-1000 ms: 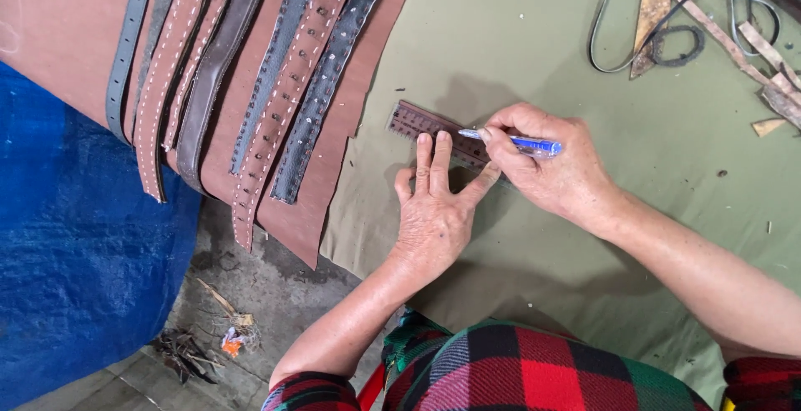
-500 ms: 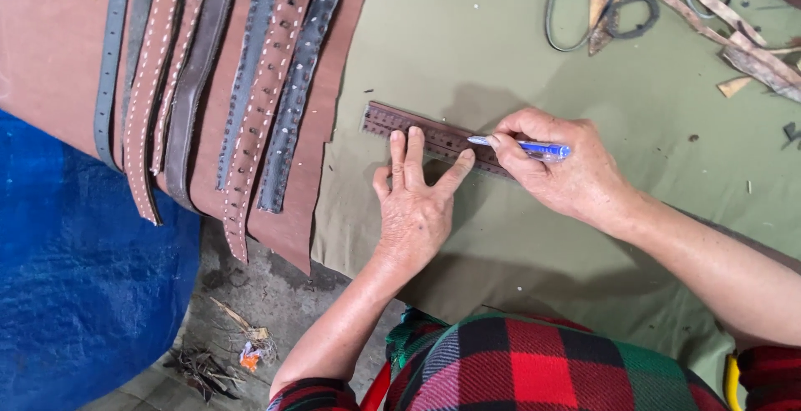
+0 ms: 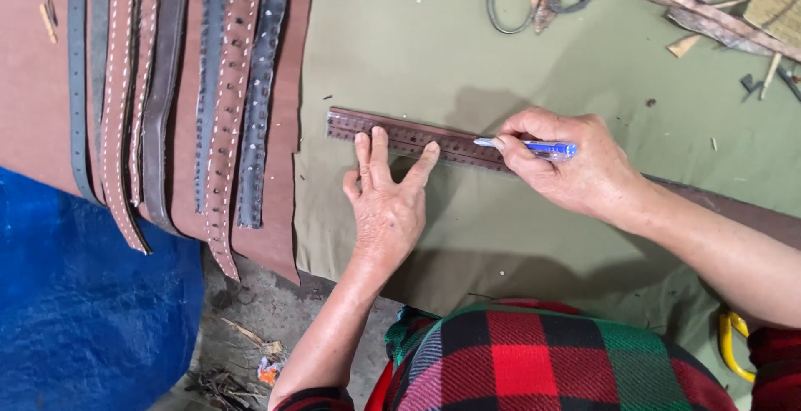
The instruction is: A person trims the end of a leather strap and then uses a ruler and pen to measure and mark it on a workshop table.
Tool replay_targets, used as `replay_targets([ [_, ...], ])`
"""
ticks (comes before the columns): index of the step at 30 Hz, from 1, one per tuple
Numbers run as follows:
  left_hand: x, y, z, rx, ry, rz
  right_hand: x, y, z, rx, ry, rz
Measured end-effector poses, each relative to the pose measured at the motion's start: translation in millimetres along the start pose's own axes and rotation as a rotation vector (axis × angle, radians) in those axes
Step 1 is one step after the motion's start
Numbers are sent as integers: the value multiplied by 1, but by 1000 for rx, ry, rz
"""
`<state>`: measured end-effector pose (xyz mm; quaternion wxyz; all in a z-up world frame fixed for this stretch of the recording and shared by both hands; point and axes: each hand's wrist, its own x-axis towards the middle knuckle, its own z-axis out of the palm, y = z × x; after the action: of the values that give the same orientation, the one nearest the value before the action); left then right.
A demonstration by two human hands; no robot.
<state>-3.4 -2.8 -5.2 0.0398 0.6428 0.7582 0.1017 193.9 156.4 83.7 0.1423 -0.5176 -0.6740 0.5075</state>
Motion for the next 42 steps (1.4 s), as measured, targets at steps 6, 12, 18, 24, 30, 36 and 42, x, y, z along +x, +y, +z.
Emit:
replay_targets([
  [6,1,0,-1,9,-7,7,-11,14,-18,-15,30,-32],
  [12,1,-1,-3,52,-20,15,-26,25,-40,4,78,-24],
  [18,1,3,-7,62,-27,5,-40,25,-55,44,93,20],
  [24,4,10,-14,125,54,30,-41,53,-78,-265,-62,-204],
  [30,3,11,-13,58,2,-12,-48,61,-94,-305,-40,-236],
  [36,4,11,-13,39,-25,-25,-52,67,-104,-261,-45,-63],
  [42,3,9,-12,49,-12,-15,-58,48,-111,-195,13,-114],
])
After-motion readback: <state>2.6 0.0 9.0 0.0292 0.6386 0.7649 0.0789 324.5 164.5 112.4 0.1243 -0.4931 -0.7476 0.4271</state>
